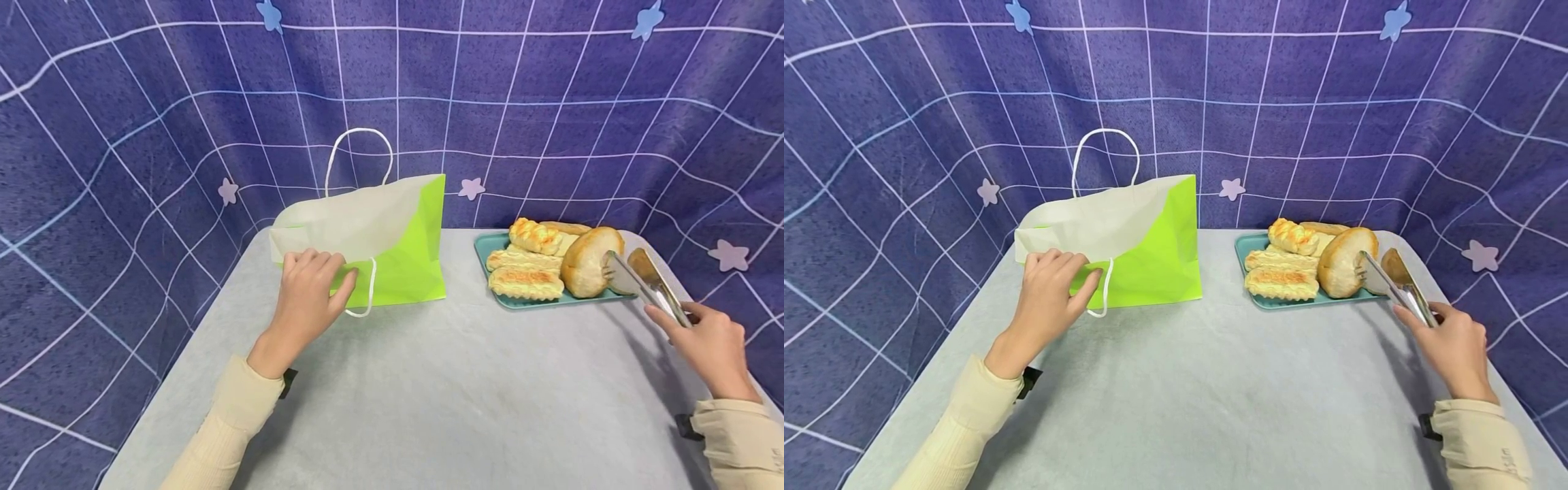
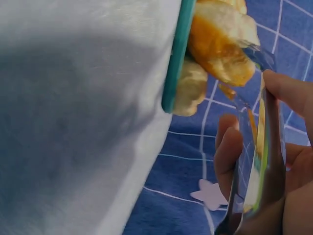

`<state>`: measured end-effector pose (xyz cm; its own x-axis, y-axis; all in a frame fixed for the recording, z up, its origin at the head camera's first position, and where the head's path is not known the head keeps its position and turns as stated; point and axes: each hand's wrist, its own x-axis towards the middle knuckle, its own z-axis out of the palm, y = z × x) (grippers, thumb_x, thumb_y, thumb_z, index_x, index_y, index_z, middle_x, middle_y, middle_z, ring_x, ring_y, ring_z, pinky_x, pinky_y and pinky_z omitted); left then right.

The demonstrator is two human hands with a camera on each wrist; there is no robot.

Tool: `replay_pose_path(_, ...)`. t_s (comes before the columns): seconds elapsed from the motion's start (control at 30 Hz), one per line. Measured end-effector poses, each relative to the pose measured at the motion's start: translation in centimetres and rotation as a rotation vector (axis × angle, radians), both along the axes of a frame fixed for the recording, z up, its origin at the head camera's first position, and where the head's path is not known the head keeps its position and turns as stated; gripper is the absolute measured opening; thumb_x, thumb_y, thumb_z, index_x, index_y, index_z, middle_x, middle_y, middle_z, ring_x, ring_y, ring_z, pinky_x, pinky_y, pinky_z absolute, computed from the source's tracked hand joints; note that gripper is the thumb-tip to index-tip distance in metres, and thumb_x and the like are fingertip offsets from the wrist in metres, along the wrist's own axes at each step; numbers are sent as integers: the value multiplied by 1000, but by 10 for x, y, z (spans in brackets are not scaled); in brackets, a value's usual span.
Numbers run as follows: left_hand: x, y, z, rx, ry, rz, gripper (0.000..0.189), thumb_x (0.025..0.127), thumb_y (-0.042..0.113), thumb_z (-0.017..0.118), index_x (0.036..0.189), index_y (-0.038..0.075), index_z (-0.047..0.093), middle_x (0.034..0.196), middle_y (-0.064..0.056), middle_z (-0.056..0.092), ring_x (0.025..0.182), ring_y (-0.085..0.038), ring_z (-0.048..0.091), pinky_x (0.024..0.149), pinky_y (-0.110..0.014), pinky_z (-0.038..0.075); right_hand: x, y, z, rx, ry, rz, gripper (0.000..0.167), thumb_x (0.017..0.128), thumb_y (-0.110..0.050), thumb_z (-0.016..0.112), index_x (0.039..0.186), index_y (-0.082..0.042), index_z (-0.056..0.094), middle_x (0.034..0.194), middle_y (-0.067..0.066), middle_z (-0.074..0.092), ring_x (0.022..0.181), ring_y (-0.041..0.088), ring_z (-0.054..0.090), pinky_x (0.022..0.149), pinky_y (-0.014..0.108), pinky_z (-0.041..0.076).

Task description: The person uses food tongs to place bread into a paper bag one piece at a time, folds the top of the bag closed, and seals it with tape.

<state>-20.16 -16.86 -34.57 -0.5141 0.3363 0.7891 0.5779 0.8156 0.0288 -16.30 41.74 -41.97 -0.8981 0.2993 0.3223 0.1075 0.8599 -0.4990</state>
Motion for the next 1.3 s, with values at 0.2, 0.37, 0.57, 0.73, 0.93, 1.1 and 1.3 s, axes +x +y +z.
replay_pose_path(0.2, 0, 2, 1, -6, -2, -4, 22, 93, 26, 60, 79, 8, 58, 66, -3, 54, 68, -26, 47, 71, -45, 32, -5, 10, -9, -36, -73, 42, 57, 90, -49, 67, 112, 4, 66, 61, 5, 68, 51, 8, 54, 49, 31, 35)
replay_pose_path(0.37, 0, 3, 1, -5, -1, -4, 22, 92, 25, 61, 79, 8, 58, 66, -3, 53, 68, -26, 47, 71, -45, 32, -9, 16, -15, -105, -178, 131, 71, 96, -50, 58, 123, 15, 54, 77, 18, 72, 53, 14, 66, 48, 27, 45)
replay_pose_path(0.57, -1, 5, 1, -13, 1, -9, 22, 93, 25, 61, 80, 8, 59, 67, -3, 54, 68, -26, 47, 71, -45, 32, -9, 22, -24, -176, -216, 183, 65, 97, -48, 57, 125, 11, 56, 84, 16, 73, 57, 10, 67, 50, 25, 46)
replay_pose_path(0.73, -2, 6, 2, -13, 5, -11, 22, 93, 25, 61, 79, 8, 58, 66, -3, 53, 67, -26, 46, 71, -45, 32, -12, 23, -25, -163, -194, 193, 60, 97, -47, 58, 123, 7, 59, 77, 10, 72, 55, 10, 63, 48, 27, 44)
replay_pose_path(0.93, -1, 7, 4, -6, 3, -7, 22, 92, 24, 61, 78, 8, 57, 65, -3, 52, 67, -27, 46, 71, -45, 32, -17, 19, -25, -132, -151, 258, 45, 99, -43, 56, 106, 1, 66, 63, 5, 64, 47, 14, 57, 46, 30, 39)
replay_pose_path(1.1, -1, 8, 5, -3, -2, -7, 22, 92, 25, 61, 79, 8, 58, 67, -4, 54, 67, -27, 46, 71, -45, 32, -16, 18, -26, -124, -116, 267, 41, 99, -40, 57, 103, -1, 66, 59, 3, 62, 45, 14, 54, 46, 30, 35)
replay_pose_path(1.3, -1, 8, 4, -2, 1, -1, 21, 91, 24, 62, 79, 8, 58, 66, -4, 53, 67, -27, 46, 71, -46, 32, -18, 19, -27, -121, -113, 236, 46, 98, -44, 60, 105, 1, 67, 61, 4, 63, 46, 14, 55, 46, 30, 37)
